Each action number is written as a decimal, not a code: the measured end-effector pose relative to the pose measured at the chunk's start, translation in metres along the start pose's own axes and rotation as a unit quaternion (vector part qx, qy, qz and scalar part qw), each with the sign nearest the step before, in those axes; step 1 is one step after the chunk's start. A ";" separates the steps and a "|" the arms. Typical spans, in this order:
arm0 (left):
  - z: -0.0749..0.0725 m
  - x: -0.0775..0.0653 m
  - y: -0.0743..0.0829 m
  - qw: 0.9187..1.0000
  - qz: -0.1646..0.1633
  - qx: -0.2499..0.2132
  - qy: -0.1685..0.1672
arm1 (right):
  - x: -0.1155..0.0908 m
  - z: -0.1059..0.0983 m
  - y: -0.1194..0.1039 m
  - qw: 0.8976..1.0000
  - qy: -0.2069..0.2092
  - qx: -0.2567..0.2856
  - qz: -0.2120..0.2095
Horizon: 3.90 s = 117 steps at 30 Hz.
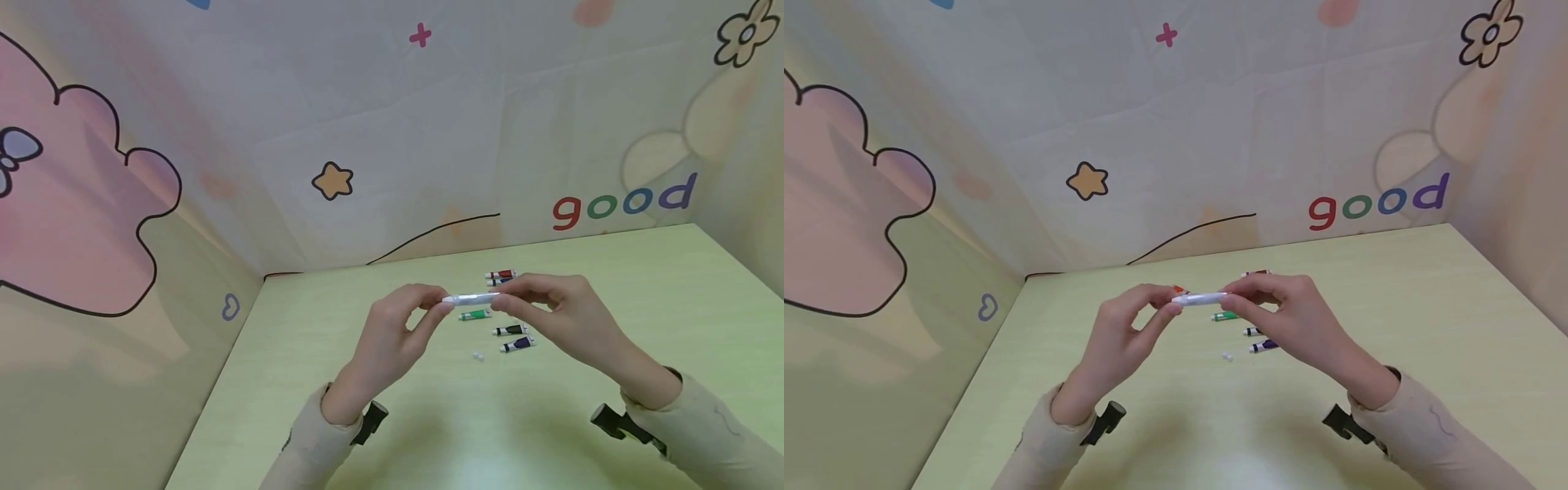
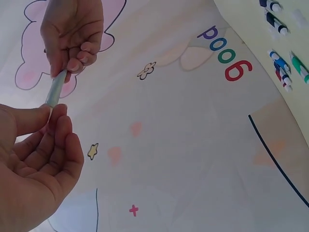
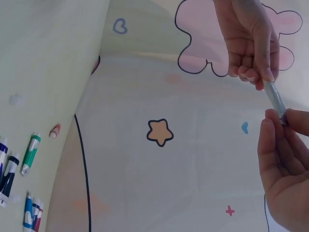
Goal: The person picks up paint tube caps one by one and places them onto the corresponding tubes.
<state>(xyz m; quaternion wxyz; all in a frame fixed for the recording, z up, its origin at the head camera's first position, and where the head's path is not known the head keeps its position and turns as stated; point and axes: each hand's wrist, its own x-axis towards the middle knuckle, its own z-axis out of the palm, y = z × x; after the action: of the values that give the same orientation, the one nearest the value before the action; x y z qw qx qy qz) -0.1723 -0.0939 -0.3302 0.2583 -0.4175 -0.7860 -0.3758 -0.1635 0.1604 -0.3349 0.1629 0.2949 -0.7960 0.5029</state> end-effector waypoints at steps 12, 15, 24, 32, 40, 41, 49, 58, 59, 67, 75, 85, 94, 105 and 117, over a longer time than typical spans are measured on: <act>0.009 -0.001 -0.007 0.989 0.119 0.091 -0.006 | 0.008 -0.015 0.004 0.969 -0.110 0.135 0.172; 0.011 0.000 -0.007 0.985 0.134 0.111 -0.006 | 0.009 -0.015 0.007 0.964 -0.123 0.167 0.169; 0.012 0.004 -0.007 0.973 0.169 0.153 -0.015 | 0.010 -0.016 0.013 0.955 -0.141 0.196 0.173; 0.017 0.011 -0.010 0.985 0.122 0.121 -0.027 | 0.004 -0.022 0.010 0.981 -0.084 0.085 0.155; 0.023 0.021 -0.014 0.999 0.016 0.000 -0.041 | -0.010 -0.023 0.013 0.998 -0.011 -0.023 0.056; 0.024 0.021 -0.015 0.999 -0.003 -0.021 -0.047 | -0.010 -0.022 0.015 0.999 0.000 -0.040 0.036; 0.035 0.027 -0.020 0.986 -0.102 -0.100 -0.081 | -0.005 -0.023 0.028 0.993 0.062 -0.099 -0.031; 0.054 0.040 -0.032 0.971 -0.193 -0.138 -0.031 | 0.006 -0.022 0.035 0.993 0.094 -0.065 0.029; 0.056 0.042 -0.034 0.967 -0.207 -0.147 -0.021 | 0.008 -0.022 0.036 0.993 0.093 -0.062 0.044; 0.074 0.054 -0.047 0.954 -0.244 -0.172 -0.008 | 0.020 -0.032 0.057 0.982 0.081 -0.022 0.170; 0.098 0.058 -0.069 0.952 -0.269 -0.148 -0.012 | 0.034 -0.032 0.088 0.969 0.080 0.036 0.231; 0.131 0.060 -0.102 0.929 -0.351 -0.101 -0.064 | 0.042 -0.022 0.133 0.946 0.049 0.075 0.312; 0.151 0.049 -0.121 0.907 -0.401 -0.070 -0.105 | 0.036 -0.007 0.163 0.929 0.015 0.085 0.360; 0.168 0.044 -0.134 0.896 -0.414 -0.030 -0.158 | 0.033 0.000 0.184 0.920 -0.011 0.069 0.385; 0.180 0.045 -0.137 0.904 -0.353 0.049 -0.236 | 0.028 -0.003 0.198 0.921 -0.056 0.004 0.386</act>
<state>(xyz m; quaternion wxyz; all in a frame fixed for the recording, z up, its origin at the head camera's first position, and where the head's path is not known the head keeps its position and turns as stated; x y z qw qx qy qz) -0.3283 0.0212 -0.4540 -0.0645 -0.1758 -0.9372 -0.2941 -0.3102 0.2182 -0.4573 -0.0897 -0.0073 -0.8539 0.5125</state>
